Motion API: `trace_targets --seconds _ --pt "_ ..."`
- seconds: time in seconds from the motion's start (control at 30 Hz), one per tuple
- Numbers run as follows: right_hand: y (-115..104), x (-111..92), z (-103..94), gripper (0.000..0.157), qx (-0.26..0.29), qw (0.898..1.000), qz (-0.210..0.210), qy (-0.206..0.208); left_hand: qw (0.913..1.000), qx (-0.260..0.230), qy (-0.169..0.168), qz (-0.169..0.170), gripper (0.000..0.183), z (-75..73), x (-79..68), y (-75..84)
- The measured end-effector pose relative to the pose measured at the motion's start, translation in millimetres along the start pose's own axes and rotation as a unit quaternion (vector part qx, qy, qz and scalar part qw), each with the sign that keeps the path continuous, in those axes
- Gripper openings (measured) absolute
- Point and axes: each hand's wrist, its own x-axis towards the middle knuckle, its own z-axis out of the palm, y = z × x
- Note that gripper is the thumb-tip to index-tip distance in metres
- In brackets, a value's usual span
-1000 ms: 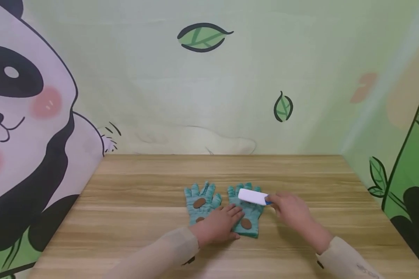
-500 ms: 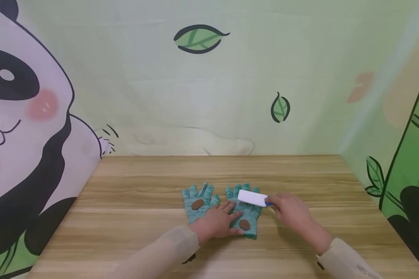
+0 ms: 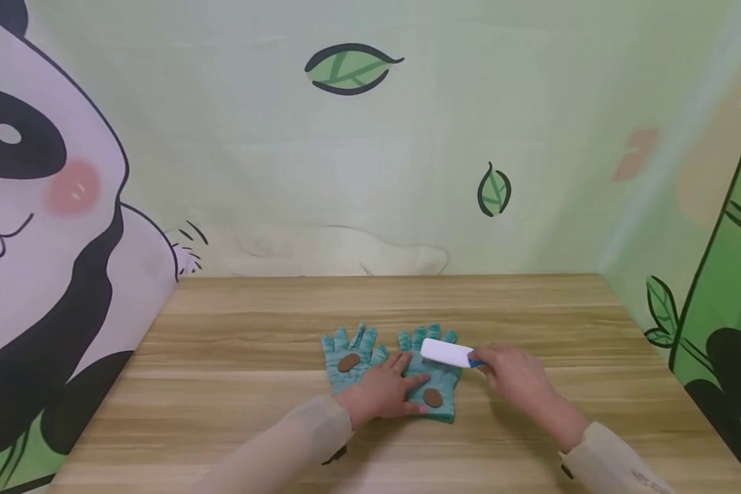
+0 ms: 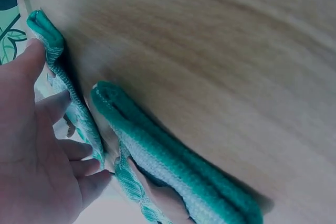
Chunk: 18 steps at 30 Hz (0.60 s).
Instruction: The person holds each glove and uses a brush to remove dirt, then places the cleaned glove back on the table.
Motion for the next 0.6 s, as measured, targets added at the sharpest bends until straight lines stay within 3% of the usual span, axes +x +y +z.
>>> trace_targets --seconds 0.17,0.37,0.6 --pt "-2.3 1.3 1.0 0.020 -0.002 1.000 -0.008 0.002 0.9998 0.014 0.008 0.012 0.069 -0.4 1.6 -0.8" --pt "-1.2 0.2 7.6 0.019 -0.015 0.998 -0.058 0.005 0.9999 0.011 0.000 0.006 0.072 0.5 0.9 0.5" --pt "-4.9 -1.1 7.1 0.030 -0.109 0.990 -0.068 0.054 0.9996 0.027 -0.010 -0.003 0.071 2.0 2.9 0.9"
